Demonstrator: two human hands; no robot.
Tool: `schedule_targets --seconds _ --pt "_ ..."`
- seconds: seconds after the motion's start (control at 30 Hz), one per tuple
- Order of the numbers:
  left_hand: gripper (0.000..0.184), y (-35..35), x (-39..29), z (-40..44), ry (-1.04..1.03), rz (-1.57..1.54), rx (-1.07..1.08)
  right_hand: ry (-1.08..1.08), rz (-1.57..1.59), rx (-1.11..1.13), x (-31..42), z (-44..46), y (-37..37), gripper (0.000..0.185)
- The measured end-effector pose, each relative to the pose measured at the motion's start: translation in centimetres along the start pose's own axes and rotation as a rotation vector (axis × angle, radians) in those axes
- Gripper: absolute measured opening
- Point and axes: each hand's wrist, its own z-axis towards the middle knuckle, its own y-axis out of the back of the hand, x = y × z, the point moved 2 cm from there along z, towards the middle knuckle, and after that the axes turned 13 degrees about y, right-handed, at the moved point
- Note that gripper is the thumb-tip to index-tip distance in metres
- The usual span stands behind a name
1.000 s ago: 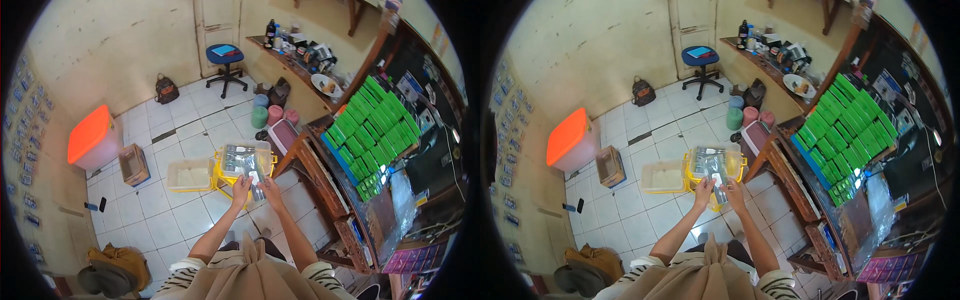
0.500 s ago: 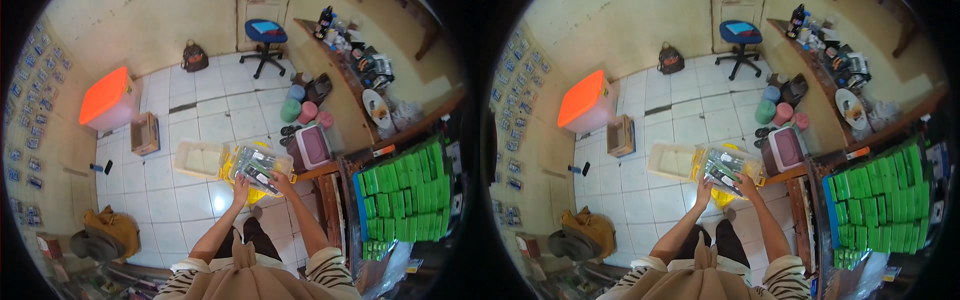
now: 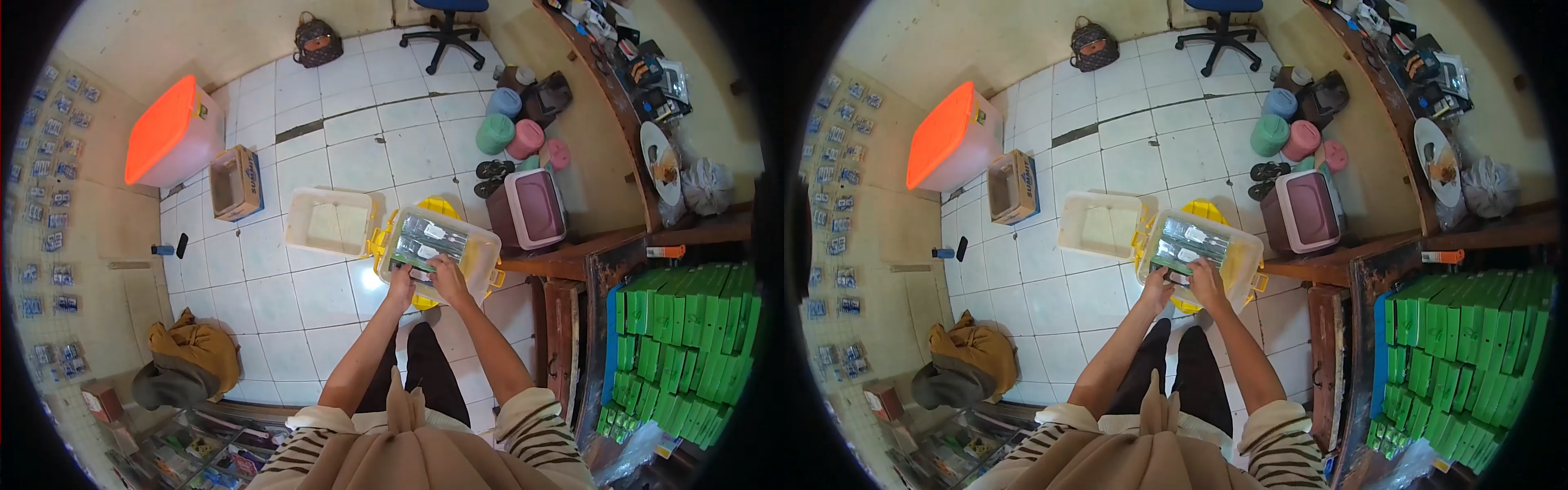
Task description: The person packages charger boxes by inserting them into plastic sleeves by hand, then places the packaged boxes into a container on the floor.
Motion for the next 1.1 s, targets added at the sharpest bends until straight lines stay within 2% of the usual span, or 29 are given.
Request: schedule_targets --seconds 0.03,0.17,0.27,0.33,0.37,0.4,0.43,0.57,0.67,0.73,0.77,0.9,0.97,1.07,1.1 --pt "0.021 -0.5 -0.4 -0.6 0.010 0.012 0.002 0.060 -0.053 -0.083 -0.2 -0.2 -0.3 0.027" --pt "0.021 -0.7 -0.8 -1.1 0.074 0.056 0.025 0.052 -0.108 -0.136 -0.9 -0.4 -1.6 0.026" --pt "0.024 0.1 -0.8 -0.5 0.093 0.113 0.029 0.027 -0.162 -0.224 0.5 -0.9 0.3 0.025" --pt "0.029 -0.3 -1.2 -1.2 0.101 0.131 0.055 -0.111 -0.086 -0.535 0.8 -2.0 1.8 0.029" --pt "0.035 -0.4 -1.3 -1.7 0.058 0.168 0.002 -0.120 -0.089 -0.540 0.5 -2.7 1.7 0.029" --pt "0.041 -0.6 -1.6 -2.5 0.015 0.204 -0.052 -0.238 -0.015 -0.558 -0.3 -3.7 1.3 0.033" --pt "0.051 -0.7 -2.0 -2.8 0.078 0.239 0.008 -0.359 0.060 -0.574 -1.1 -4.6 0.7 0.037" --pt "0.045 -0.8 -2.0 0.3 0.158 0.237 -0.095 -0.471 0.207 -0.423 -3.8 -5.1 -2.0 0.042" --pt "0.038 -0.1 -1.4 2.2 0.192 0.224 -0.034 -0.443 0.291 -0.442 -4.7 -4.4 -3.2 0.044" --pt "0.032 -0.6 -1.8 1.8 0.247 0.134 0.049 -0.579 0.293 -0.452 -4.5 -3.7 -2.3 0.044" --pt "0.033 -1.2 -1.9 1.5 0.180 0.113 0.115 -0.614 0.282 -0.465 -4.2 -3.4 -1.6 0.045" --pt "0.028 -1.2 -1.9 2.2 0.147 0.123 0.124 -0.568 0.204 -0.540 -5.2 -2.8 -2.2 0.046" --pt "0.029 -0.6 -1.4 2.4 0.093 0.118 0.109 -0.462 0.259 -0.672 -5.6 -3.2 -2.7 0.047" --pt "0.030 -0.6 -1.1 2.5 0.067 0.109 0.125 -0.376 0.089 -0.630 -3.6 -3.7 -1.8 0.047" --pt "0.029 -0.9 -1.3 2.2 0.105 0.117 0.127 -0.436 0.228 -0.563 -3.7 -3.6 -2.2 0.047"
